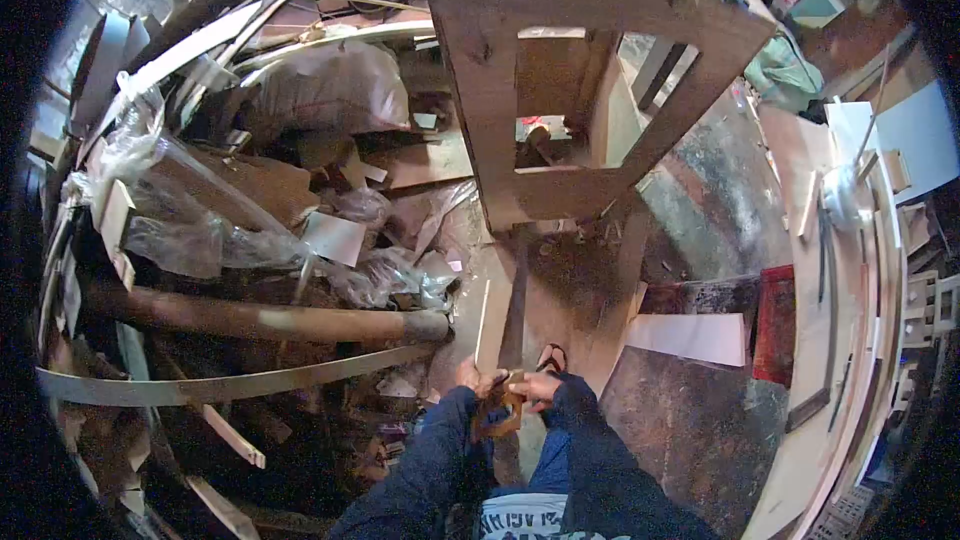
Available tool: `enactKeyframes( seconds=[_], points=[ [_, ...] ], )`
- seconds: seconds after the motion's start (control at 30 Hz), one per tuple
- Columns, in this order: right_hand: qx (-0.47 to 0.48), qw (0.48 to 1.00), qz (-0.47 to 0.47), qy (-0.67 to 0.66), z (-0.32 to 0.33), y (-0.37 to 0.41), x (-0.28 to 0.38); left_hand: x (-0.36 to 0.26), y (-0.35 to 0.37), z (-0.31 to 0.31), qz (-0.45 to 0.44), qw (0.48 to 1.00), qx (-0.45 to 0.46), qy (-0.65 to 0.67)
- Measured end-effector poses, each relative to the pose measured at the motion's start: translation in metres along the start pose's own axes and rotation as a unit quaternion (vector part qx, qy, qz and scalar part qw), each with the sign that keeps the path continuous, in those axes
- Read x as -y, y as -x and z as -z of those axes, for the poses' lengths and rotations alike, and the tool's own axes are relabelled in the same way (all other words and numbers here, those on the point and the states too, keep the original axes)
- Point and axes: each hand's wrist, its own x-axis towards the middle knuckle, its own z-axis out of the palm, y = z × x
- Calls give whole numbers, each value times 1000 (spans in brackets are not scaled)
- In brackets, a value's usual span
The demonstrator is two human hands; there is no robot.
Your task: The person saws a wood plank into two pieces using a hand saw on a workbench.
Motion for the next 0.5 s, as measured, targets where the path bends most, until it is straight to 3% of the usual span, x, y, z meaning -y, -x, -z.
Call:
enactKeyframes(
  seconds=[0.07,0.27,0.43,0.47,0.5],
  points=[
    [21,1000,18,1,-21,34,5,-55,40,27,26,991,-23,127],
    [28,973,223,49,-51,97,5,-141,103,83,-61,964,-107,236],
    [-46,933,349,73,-69,185,79,-272,131,131,-130,955,-150,220],
    [-69,920,378,78,-73,214,104,-289,126,134,-183,947,-167,203],
    [-91,905,406,85,-75,233,120,-324,132,141,-201,935,-148,252]
  ],
)
